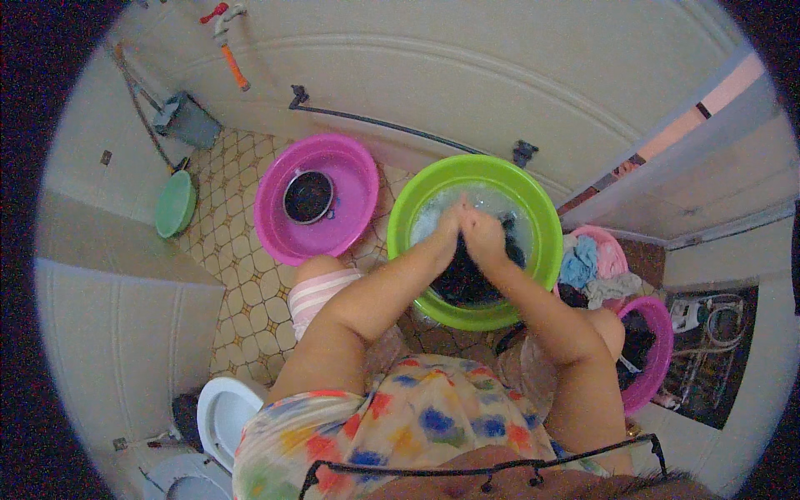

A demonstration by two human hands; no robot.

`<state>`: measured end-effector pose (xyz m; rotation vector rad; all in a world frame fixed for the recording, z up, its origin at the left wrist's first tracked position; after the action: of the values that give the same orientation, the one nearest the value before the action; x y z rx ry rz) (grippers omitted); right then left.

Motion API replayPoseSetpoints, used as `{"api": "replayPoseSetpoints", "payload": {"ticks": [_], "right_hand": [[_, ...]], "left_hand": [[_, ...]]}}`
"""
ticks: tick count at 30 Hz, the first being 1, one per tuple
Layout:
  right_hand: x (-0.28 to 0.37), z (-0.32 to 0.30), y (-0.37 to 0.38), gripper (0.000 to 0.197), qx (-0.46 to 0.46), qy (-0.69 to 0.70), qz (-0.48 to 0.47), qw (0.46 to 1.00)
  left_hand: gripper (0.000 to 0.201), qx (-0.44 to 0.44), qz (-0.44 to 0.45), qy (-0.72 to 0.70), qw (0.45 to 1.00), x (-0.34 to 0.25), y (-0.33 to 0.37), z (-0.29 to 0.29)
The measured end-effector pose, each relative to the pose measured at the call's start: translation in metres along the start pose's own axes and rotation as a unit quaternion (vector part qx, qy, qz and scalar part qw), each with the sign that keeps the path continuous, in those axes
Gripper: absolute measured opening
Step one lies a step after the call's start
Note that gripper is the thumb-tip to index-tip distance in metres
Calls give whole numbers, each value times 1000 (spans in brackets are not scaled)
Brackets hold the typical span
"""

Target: The person hand-washes a dark garment in a green basin filled with soapy water. They repeatedly submerge, agitate, and wring the fabric, then lift and inspect it before continuing to wash.

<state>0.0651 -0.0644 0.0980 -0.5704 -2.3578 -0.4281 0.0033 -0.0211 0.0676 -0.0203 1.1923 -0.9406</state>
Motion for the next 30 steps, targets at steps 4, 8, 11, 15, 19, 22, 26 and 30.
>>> {"api": "replayPoseSetpoints", "payload": {"ticks": [4, 8, 11, 15, 19, 22, 26, 30], "right_hand": [[3, 11, 0, 34, 21, -103, -69, 992], [-40, -10, 26, 34, -72, -137, -93, 983], [-7, -15, 21, 23, 4, -91, -11, 996], [28, 1, -8, 28, 39, -94, -79, 992], [-3, -15, 19, 36, -55, -17, -49, 997], [-45, -24, 36, 35, -79, 2, 98, 992], [-56, -21, 38, 38, -79, -7, 85, 993], [-51, -6, 22, 51, 31, -135, 37, 990]], "left_hand": [[37, 21, -80, -112, 990, -6, 2, 8], [36, -17, -61, 5, 998, 9, 10, 11], [32, -18, -14, -15, 1000, 5, 18, 3], [32, 15, 11, -74, 997, 8, 51, -20], [34, -71, -63, -176, 980, 23, 51, -4], [32, 2, 17, -61, 998, 16, 58, -9], [14, -61, 239, 232, 941, -13, 61, -16], [38, -114, 300, 526, 787, 0, 63, -30]]}}
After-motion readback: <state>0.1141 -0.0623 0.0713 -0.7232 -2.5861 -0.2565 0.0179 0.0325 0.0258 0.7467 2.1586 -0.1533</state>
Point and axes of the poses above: each hand's wrist, its own y-axis towards the middle knuckle, its own z-axis out of the palm, x = y × z, the point moved 5 cm from there along y, towards the middle knuckle, and after that the axes turned 4 degrees about -x, right-handed, at the moved point
